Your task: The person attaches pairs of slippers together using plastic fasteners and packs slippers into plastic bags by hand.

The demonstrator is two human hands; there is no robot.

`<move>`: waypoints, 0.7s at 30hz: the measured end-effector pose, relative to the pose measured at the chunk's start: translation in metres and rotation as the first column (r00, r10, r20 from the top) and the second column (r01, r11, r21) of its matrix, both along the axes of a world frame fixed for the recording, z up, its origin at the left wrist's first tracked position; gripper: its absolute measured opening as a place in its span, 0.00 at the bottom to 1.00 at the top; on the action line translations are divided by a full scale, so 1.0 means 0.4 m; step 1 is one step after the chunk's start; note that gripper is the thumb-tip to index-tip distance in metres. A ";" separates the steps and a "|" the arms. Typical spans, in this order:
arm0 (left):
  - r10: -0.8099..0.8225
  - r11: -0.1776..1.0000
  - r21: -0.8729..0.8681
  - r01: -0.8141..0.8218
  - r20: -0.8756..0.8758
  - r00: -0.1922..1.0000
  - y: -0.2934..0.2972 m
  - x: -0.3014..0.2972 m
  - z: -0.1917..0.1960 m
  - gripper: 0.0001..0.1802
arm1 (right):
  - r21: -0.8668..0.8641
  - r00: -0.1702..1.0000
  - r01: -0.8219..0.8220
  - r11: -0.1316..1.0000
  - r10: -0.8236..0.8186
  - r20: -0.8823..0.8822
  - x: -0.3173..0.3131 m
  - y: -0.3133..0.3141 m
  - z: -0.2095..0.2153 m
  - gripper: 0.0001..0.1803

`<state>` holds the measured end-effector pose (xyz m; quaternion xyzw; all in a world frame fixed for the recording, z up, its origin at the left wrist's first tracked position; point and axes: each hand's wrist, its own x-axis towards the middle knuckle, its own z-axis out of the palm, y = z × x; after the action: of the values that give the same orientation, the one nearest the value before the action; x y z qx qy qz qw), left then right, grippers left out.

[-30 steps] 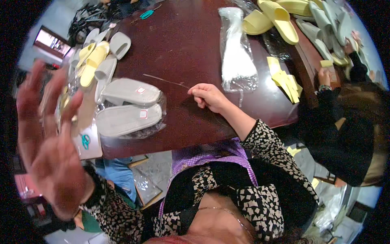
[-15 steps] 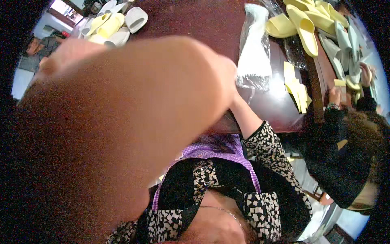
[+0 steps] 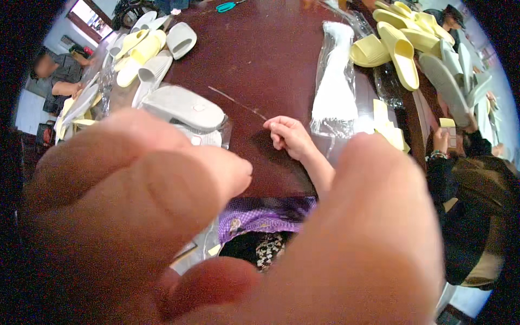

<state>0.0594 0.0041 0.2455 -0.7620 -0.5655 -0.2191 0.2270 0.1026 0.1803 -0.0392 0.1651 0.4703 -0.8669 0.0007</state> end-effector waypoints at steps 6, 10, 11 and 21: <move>-0.011 1.000 -0.019 0.011 0.024 1.000 -0.010 -0.006 -0.013 0.13 | -0.024 1.000 0.003 1.000 -0.002 0.015 -0.013 -0.007 0.003 0.08; -0.028 0.999 -0.029 0.028 0.027 0.999 -0.014 -0.004 -0.004 0.13 | -0.003 1.000 -0.006 1.000 0.006 -0.023 -0.021 0.005 0.026 0.08; -0.033 0.999 -0.034 0.034 0.033 0.999 -0.011 -0.003 -0.011 0.13 | -0.007 1.000 -0.005 1.000 0.005 -0.019 -0.018 0.003 0.018 0.08; -0.051 0.999 -0.009 0.051 0.010 0.999 -0.008 -0.021 0.006 0.13 | 0.016 1.000 0.024 1.000 -0.024 0.010 0.011 -0.038 0.020 0.07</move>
<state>0.0511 0.0007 0.2477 -0.7761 -0.5479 -0.2262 0.2150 0.1068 0.1653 -0.0310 0.1751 0.4751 -0.8623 -0.0087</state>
